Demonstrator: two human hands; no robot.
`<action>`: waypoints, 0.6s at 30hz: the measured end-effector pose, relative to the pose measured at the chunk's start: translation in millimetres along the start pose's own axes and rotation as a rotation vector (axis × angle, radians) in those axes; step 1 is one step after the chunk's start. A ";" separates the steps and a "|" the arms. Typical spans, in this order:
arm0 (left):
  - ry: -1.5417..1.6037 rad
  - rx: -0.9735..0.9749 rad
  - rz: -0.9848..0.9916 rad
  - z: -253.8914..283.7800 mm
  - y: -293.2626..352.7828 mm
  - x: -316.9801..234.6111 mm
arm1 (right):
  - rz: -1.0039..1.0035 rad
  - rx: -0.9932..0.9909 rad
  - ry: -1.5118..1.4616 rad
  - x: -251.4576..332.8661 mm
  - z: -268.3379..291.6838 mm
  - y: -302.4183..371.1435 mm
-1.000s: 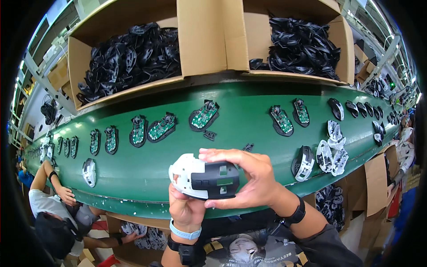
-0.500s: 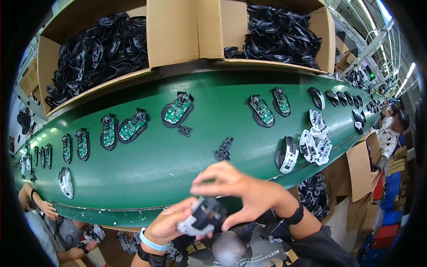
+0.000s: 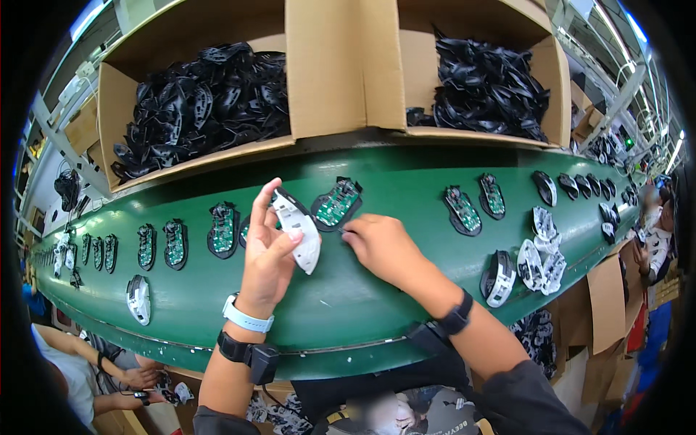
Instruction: The person assembles computer mice on a green workbench. They pick up white mouse shells and black internal components, fit them together, and place the completed units on the table. The person also retrieves black plastic parts from a cardboard box and handles small white components from a separate container.
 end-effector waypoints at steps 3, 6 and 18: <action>-0.015 -0.028 -0.048 9.3 5.2 3.4 | -0.301 -0.017 -0.700 -6.8 6.3 15.6; -0.037 -0.019 -0.104 12.8 11.9 12.1 | -0.069 -0.174 -0.752 41.8 33.6 14.5; -0.017 -0.132 -0.200 15.5 21.5 -1.6 | -0.087 -0.280 -0.405 76.8 6.9 -12.1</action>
Point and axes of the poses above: each hand's wrist, its own y-axis away from the middle knuckle, its own z-axis out of the back of the hand, x = y × z, the point moved 10 cm from there along -y, towards the middle knuckle, and after that the axes turned 5 degrees about -y, right-handed, at the moved point
